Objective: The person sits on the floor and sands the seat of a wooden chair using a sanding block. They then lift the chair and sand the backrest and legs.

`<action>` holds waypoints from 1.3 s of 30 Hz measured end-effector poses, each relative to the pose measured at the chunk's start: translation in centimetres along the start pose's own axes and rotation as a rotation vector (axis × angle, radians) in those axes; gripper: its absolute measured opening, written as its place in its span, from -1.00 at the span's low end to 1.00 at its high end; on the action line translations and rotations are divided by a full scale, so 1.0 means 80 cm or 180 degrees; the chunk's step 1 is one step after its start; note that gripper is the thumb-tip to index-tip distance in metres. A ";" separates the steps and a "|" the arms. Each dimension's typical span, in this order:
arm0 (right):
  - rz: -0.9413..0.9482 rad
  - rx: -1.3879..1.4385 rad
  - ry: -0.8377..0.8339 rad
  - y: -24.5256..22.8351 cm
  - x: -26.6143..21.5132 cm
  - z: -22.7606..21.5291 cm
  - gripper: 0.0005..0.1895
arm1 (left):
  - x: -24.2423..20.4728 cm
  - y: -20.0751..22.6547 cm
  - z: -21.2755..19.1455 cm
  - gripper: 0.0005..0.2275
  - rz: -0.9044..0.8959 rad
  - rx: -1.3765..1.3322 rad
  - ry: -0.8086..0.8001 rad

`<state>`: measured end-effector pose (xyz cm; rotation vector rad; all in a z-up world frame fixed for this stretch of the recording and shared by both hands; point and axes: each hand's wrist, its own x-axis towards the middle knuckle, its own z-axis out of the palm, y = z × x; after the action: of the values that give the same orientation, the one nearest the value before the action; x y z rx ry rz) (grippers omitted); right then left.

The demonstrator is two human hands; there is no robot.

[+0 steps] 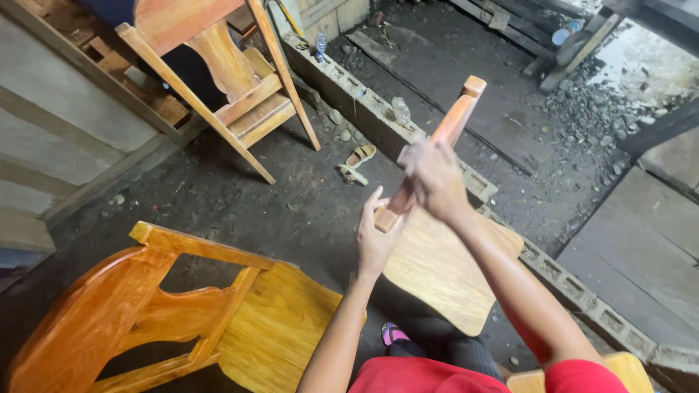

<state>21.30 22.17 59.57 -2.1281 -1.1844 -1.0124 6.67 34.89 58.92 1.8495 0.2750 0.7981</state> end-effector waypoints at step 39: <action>0.2574 0.1519 0.0609 0.076 0.022 -0.011 -0.54 | -0.007 0.006 0.012 -0.47 -0.0014 0.0217 -0.0005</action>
<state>26.87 19.37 61.06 -1.7985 -0.3366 -0.4780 6.81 33.67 58.89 1.9126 0.3084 0.7929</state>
